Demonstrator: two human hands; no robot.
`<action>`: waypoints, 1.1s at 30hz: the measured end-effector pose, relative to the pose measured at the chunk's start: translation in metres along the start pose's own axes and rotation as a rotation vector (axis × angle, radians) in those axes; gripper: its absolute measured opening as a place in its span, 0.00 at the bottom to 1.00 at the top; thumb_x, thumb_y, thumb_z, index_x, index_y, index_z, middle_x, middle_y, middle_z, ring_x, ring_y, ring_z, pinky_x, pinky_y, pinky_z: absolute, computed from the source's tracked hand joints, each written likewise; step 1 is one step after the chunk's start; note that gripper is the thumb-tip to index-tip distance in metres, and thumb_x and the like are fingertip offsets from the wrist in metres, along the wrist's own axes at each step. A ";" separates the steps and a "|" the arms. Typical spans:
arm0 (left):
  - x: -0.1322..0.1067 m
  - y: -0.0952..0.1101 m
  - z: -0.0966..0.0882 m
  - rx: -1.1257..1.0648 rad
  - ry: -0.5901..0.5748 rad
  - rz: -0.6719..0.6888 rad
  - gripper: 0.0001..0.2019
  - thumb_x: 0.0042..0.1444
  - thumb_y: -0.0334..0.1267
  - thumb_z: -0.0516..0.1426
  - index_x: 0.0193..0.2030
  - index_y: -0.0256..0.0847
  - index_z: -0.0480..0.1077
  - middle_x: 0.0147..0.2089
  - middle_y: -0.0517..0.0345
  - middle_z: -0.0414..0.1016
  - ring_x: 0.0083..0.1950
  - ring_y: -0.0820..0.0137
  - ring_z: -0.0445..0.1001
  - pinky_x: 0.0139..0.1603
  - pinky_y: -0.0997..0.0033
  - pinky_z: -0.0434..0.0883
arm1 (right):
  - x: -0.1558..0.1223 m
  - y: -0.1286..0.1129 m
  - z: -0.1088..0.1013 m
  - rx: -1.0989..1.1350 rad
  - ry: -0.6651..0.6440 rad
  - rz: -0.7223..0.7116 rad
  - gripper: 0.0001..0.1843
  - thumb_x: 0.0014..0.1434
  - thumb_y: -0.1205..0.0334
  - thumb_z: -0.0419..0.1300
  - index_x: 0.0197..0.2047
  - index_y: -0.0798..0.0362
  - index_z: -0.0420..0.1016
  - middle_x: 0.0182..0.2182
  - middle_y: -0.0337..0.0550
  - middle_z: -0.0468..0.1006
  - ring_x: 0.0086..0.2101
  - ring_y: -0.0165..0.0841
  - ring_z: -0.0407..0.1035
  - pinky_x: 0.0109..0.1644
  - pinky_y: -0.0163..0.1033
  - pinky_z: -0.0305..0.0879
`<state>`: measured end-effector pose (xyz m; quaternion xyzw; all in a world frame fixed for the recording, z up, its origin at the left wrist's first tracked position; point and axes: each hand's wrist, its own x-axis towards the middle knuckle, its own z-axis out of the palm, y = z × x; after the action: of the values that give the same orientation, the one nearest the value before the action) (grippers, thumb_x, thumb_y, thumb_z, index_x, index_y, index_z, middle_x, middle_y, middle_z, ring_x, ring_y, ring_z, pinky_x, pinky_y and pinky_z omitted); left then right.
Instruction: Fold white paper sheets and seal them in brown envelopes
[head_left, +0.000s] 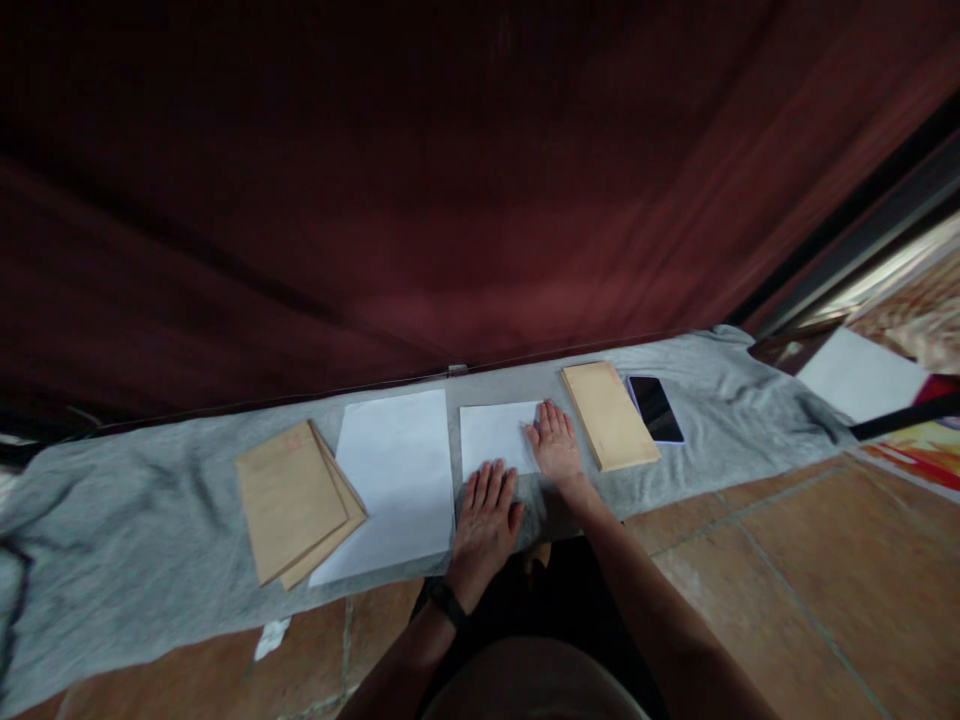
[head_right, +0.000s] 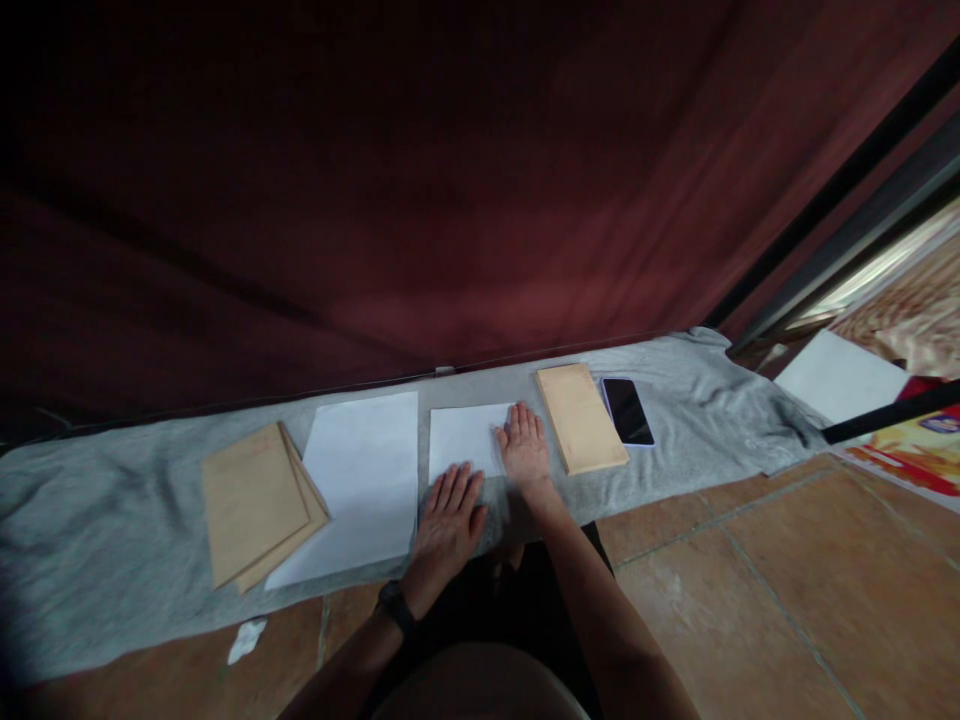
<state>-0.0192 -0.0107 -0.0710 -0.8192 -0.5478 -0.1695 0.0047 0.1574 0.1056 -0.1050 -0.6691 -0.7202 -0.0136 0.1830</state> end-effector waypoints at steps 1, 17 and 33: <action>0.000 0.000 0.000 -0.001 -0.004 -0.001 0.25 0.67 0.43 0.51 0.70 0.43 0.61 0.73 0.52 0.59 0.75 0.57 0.53 0.75 0.50 0.53 | -0.002 0.002 0.000 -0.003 0.014 0.004 0.35 0.74 0.50 0.40 0.71 0.69 0.54 0.69 0.64 0.57 0.68 0.49 0.52 0.70 0.54 0.47; -0.001 -0.002 0.002 0.025 -0.017 0.026 0.26 0.68 0.43 0.50 0.71 0.41 0.59 0.74 0.52 0.58 0.76 0.57 0.51 0.74 0.49 0.53 | -0.041 0.011 -0.013 -0.031 0.122 0.052 0.32 0.73 0.54 0.45 0.71 0.67 0.56 0.67 0.64 0.61 0.66 0.49 0.57 0.68 0.54 0.55; 0.000 -0.002 0.007 0.026 -0.040 -0.006 0.27 0.69 0.44 0.48 0.72 0.38 0.56 0.74 0.47 0.55 0.76 0.58 0.51 0.74 0.49 0.53 | -0.095 -0.014 -0.046 0.014 -0.051 -0.193 0.29 0.73 0.54 0.47 0.72 0.56 0.55 0.70 0.54 0.57 0.68 0.44 0.53 0.70 0.52 0.51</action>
<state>-0.0191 -0.0085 -0.0784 -0.8206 -0.5525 -0.1461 0.0039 0.1589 0.0014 -0.0858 -0.5957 -0.7856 -0.0093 0.1670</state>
